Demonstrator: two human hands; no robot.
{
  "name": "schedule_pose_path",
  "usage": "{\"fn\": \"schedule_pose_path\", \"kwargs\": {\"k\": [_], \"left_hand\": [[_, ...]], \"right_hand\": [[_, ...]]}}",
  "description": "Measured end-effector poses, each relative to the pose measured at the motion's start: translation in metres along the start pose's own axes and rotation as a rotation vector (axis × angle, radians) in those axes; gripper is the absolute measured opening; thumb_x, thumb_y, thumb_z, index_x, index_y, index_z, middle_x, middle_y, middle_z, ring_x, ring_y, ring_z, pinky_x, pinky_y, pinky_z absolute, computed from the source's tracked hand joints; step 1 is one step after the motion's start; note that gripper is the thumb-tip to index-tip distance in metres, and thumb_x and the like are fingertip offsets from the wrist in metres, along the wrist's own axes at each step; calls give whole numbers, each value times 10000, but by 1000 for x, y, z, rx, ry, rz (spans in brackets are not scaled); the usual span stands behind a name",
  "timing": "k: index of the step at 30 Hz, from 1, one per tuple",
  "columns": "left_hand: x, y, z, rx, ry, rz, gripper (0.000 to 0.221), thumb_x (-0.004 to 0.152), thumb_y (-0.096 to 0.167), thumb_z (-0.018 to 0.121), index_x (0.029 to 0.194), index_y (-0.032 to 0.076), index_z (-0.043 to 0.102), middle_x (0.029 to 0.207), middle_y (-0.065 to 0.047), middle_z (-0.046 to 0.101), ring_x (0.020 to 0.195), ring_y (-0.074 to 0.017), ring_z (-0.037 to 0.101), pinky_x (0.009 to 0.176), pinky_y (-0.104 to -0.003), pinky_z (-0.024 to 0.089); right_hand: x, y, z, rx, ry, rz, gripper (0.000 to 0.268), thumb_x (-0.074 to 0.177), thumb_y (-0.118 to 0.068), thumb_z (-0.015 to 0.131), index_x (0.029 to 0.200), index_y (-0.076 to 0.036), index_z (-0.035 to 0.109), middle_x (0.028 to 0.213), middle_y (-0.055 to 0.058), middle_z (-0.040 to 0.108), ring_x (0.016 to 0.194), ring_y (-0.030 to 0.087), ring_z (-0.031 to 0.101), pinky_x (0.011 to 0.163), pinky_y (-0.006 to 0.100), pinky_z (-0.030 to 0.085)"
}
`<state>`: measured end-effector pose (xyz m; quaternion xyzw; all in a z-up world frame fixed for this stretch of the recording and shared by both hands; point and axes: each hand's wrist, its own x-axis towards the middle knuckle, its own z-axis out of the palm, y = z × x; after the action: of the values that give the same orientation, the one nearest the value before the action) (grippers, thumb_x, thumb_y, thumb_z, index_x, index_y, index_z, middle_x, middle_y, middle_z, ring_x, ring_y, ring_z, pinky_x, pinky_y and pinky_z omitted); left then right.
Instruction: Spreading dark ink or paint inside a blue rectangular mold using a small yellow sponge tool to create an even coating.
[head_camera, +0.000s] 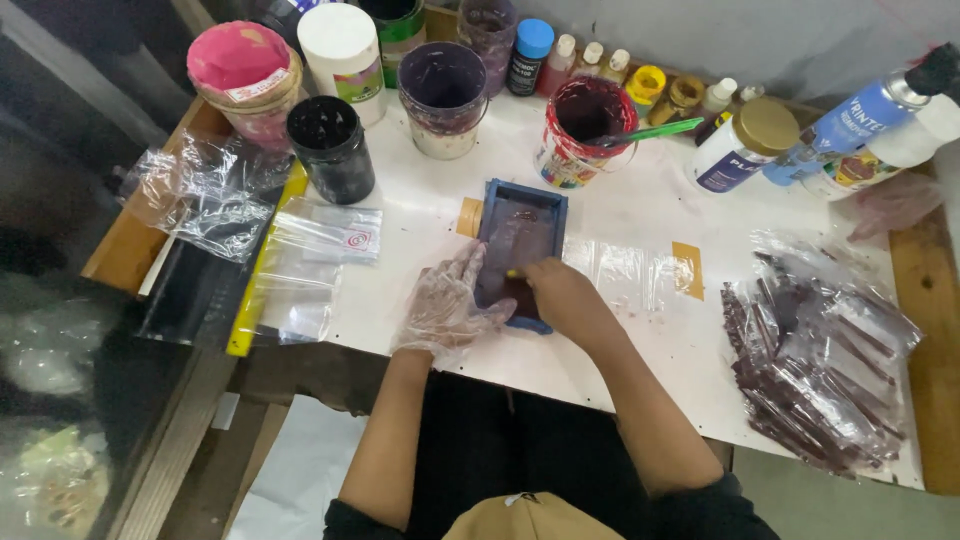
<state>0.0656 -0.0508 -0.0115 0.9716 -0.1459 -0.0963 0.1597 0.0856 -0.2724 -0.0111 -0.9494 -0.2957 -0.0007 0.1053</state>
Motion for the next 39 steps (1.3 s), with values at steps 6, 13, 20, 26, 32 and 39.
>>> {"fn": "schedule_pose_path", "kwargs": {"k": [6, 13, 20, 26, 32, 39], "left_hand": [[-4, 6, -9, -60, -29, -39, 1061, 816, 748, 533, 1640, 176, 189, 1671, -50, 274, 1388, -271, 454, 1096, -449, 369], [-1, 3, -1, -38, -13, -36, 1110, 781, 794, 520, 1641, 176, 188, 1676, -44, 263, 1386, -271, 457, 1089, -457, 377], [-5, 6, -9, -29, -8, -24, 1081, 798, 767, 513, 1641, 175, 187, 1671, -46, 275, 1393, -260, 451, 1090, -444, 375], [-9, 13, -21, -65, 13, -51, 1058, 803, 753, 516, 1633, 166, 222, 1661, -54, 301, 1394, -266, 454, 1085, -450, 374], [-9, 14, -21, -90, 9, -47, 1062, 787, 728, 554, 1628, 158, 240, 1655, -64, 317, 1377, -276, 472, 1079, -456, 380], [-5, 9, -3, -44, 77, -57, 1051, 786, 762, 550, 1618, 182, 273, 1628, -40, 363, 1366, -246, 478, 1059, -427, 399]], "right_hand": [[0, -5, -15, -1, -59, 65, 137, 974, -57, 527, 1067, -41, 626, 870, 163, 683, 902, 329, 709, 817, 389, 579], [10, -8, -7, -166, 45, 45, 195, 977, -85, 541, 1155, -112, 617, 919, 90, 676, 939, 253, 692, 829, 330, 560], [12, 5, -17, 127, -38, 151, 181, 986, -161, 557, 1071, -53, 675, 830, 167, 709, 842, 335, 729, 782, 399, 592], [54, 24, 12, -17, 294, 230, 173, 1004, -143, 569, 1101, -34, 662, 790, 127, 691, 773, 274, 724, 734, 329, 585], [70, 14, 26, -136, 277, 284, 166, 997, -98, 554, 1090, 1, 650, 810, 156, 704, 788, 286, 736, 746, 344, 598], [76, 25, 4, 351, 93, 311, 356, 988, -169, 581, 1312, -34, 640, 1088, 221, 734, 1072, 384, 705, 948, 465, 547]]}}
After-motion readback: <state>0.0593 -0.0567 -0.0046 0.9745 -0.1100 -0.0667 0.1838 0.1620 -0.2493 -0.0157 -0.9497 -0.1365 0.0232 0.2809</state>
